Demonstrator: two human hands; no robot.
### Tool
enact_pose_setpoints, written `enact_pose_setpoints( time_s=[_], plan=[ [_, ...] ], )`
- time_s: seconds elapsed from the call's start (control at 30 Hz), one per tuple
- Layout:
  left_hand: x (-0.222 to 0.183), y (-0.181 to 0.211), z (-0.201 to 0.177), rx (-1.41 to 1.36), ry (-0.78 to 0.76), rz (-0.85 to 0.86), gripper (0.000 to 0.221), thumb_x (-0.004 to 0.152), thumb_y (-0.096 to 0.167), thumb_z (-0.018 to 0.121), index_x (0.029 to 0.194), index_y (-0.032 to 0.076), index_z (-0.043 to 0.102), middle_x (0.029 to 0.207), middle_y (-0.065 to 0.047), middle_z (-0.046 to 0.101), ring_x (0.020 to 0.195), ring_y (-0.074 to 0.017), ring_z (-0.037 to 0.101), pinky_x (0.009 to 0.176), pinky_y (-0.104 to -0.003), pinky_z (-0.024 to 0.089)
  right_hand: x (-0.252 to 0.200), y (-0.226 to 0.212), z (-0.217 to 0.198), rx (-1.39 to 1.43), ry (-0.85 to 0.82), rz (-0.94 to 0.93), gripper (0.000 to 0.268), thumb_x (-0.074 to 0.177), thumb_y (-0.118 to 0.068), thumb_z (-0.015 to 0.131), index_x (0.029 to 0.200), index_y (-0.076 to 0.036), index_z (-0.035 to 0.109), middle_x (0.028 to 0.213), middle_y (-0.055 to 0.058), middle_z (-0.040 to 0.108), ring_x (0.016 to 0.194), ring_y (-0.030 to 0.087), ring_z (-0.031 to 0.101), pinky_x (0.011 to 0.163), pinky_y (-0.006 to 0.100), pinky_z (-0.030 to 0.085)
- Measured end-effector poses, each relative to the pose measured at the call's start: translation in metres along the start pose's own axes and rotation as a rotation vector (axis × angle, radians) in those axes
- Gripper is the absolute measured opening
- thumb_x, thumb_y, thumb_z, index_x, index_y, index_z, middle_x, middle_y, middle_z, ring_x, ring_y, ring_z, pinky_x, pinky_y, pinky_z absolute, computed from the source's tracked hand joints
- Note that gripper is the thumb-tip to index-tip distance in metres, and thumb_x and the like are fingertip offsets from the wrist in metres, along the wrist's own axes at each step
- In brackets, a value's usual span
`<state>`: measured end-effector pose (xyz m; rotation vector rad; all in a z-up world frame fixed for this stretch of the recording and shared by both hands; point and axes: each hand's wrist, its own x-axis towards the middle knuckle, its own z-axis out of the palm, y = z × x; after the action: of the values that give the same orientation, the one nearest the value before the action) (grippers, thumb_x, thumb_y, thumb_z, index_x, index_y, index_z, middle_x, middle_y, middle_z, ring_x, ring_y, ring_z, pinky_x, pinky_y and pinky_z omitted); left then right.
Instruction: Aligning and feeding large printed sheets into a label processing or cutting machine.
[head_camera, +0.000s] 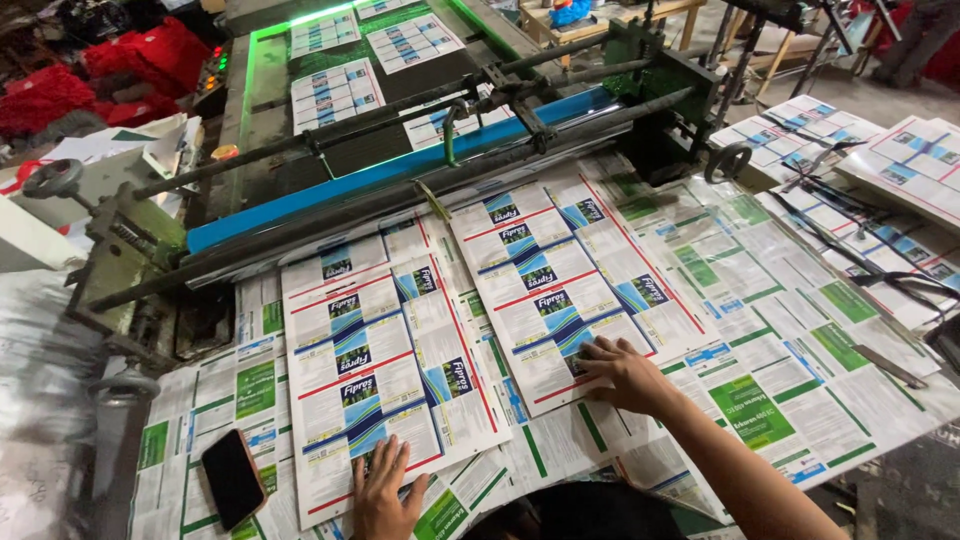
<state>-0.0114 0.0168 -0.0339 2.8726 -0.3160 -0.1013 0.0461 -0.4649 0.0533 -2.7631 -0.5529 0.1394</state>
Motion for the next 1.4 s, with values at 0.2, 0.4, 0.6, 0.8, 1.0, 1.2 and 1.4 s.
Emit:
enact_pose_setpoints(
  time_s=[0.2, 0.4, 0.6, 0.8, 1.0, 1.2, 1.4],
  plan=[
    [0.000, -0.001, 0.002, -0.017, 0.010, -0.021, 0.069, 0.094, 0.053, 0.055, 0.149, 0.011, 0.054, 0.159, -0.014, 0.039, 0.151, -0.0374, 0.027, 0.121, -0.064, 0.011, 0.012, 0.020, 0.018, -0.026, 0.015, -0.066, 0.052, 0.083, -0.034, 0.079, 0.133, -0.025, 0.069, 0.158, 0.007, 0.049, 0.145, 0.033, 0.040, 0.115, 0.055, 0.033],
    [-0.011, 0.019, -0.015, -0.057, 0.170, -0.029, 0.058, 0.097, 0.051, 0.052, 0.139, 0.012, 0.062, 0.154, -0.010, 0.050, 0.147, -0.0323, 0.040, 0.121, -0.055, 0.025, 0.018, 0.024, -0.008, 0.167, -0.133, 0.051, 0.021, 0.102, -0.021, 0.057, 0.120, -0.018, 0.067, 0.126, 0.009, 0.070, 0.110, 0.031, 0.071, 0.098, 0.050, 0.059],
    [-0.016, 0.026, -0.018, -0.152, 0.293, 0.019, 0.052, 0.102, 0.046, 0.047, 0.137, 0.012, 0.066, 0.153, -0.008, 0.054, 0.146, -0.0304, 0.042, 0.121, -0.054, 0.025, 0.000, -0.017, -0.025, -0.132, 0.544, -0.202, 0.013, 0.094, -0.011, 0.057, 0.102, -0.010, 0.067, 0.112, 0.008, 0.076, 0.119, 0.027, 0.070, 0.109, 0.059, 0.049],
    [-0.015, 0.021, -0.009, -0.155, 0.318, 0.032, 0.058, 0.103, 0.053, 0.041, 0.139, 0.013, 0.065, 0.153, -0.006, 0.054, 0.149, -0.0288, 0.040, 0.123, -0.054, 0.022, -0.019, -0.003, 0.048, -0.191, 0.440, -0.042, 0.048, 0.083, 0.000, 0.053, 0.125, -0.016, 0.070, 0.133, 0.005, 0.071, 0.128, 0.026, 0.063, 0.110, 0.054, 0.045],
    [-0.015, 0.024, -0.011, -0.143, 0.327, 0.023, 0.060, 0.103, 0.055, 0.039, 0.137, 0.013, 0.067, 0.151, -0.007, 0.056, 0.147, -0.0297, 0.042, 0.122, -0.054, 0.024, -0.007, 0.010, 0.061, -0.211, 0.390, -0.005, 0.055, 0.088, 0.002, 0.051, 0.131, -0.026, 0.069, 0.142, -0.004, 0.065, 0.133, 0.024, 0.061, 0.109, 0.045, 0.048],
    [-0.016, 0.024, -0.013, -0.137, 0.307, -0.007, 0.058, 0.102, 0.053, 0.043, 0.137, 0.014, 0.066, 0.151, -0.006, 0.056, 0.146, -0.0289, 0.043, 0.122, -0.054, 0.024, 0.026, 0.012, 0.052, -0.204, 0.394, -0.037, 0.054, 0.082, -0.002, 0.060, 0.130, -0.025, 0.070, 0.141, -0.002, 0.065, 0.131, 0.027, 0.061, 0.103, 0.042, 0.050],
    [-0.012, 0.019, -0.011, -0.142, 0.244, -0.016, 0.054, 0.100, 0.049, 0.049, 0.136, 0.013, 0.066, 0.152, -0.007, 0.054, 0.147, -0.0300, 0.041, 0.121, -0.053, 0.024, 0.058, 0.010, 0.040, -0.206, 0.317, 0.009, 0.049, 0.084, -0.011, 0.066, 0.132, -0.022, 0.067, 0.143, -0.003, 0.063, 0.133, 0.023, 0.054, 0.104, 0.043, 0.047]
  ],
)
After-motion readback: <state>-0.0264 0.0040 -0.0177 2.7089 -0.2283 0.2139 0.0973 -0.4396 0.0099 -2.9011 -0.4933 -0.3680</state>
